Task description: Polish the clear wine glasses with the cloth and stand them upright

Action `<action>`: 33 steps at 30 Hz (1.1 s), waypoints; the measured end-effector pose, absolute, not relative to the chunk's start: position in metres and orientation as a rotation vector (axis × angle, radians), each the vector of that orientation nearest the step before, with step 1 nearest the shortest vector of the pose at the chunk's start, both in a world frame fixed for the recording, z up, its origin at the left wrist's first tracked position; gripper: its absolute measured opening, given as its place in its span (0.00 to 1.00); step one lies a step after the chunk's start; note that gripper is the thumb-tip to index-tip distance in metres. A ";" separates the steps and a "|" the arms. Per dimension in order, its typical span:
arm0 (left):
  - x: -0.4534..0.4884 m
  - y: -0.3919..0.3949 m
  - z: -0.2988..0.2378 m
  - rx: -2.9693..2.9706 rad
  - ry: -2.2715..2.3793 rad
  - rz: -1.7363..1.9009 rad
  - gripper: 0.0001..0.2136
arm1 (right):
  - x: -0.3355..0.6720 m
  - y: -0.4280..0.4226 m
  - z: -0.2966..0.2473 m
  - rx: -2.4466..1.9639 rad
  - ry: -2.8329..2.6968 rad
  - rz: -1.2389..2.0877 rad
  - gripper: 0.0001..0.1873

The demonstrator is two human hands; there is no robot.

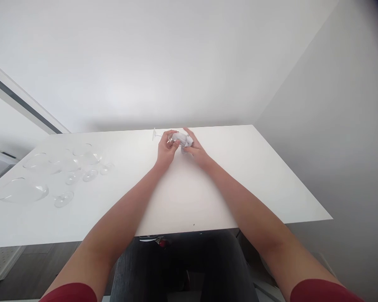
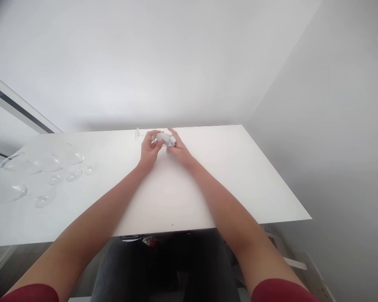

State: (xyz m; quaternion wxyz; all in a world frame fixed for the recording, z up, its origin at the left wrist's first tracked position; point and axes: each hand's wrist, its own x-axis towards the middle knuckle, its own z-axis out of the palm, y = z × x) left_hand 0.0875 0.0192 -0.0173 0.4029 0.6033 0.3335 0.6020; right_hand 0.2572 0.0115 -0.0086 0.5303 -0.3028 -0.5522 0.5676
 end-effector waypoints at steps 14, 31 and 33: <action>0.093 0.016 -0.017 1.558 0.615 1.163 0.16 | 0.274 0.035 -0.016 -0.819 -0.895 0.948 0.26; 0.086 0.015 -0.005 1.214 0.526 0.879 0.11 | 0.284 0.036 -0.013 -0.849 -0.857 0.890 0.32; 0.090 0.016 -0.010 1.241 0.589 1.018 0.16 | 0.283 0.038 -0.014 -0.827 -0.800 0.906 0.32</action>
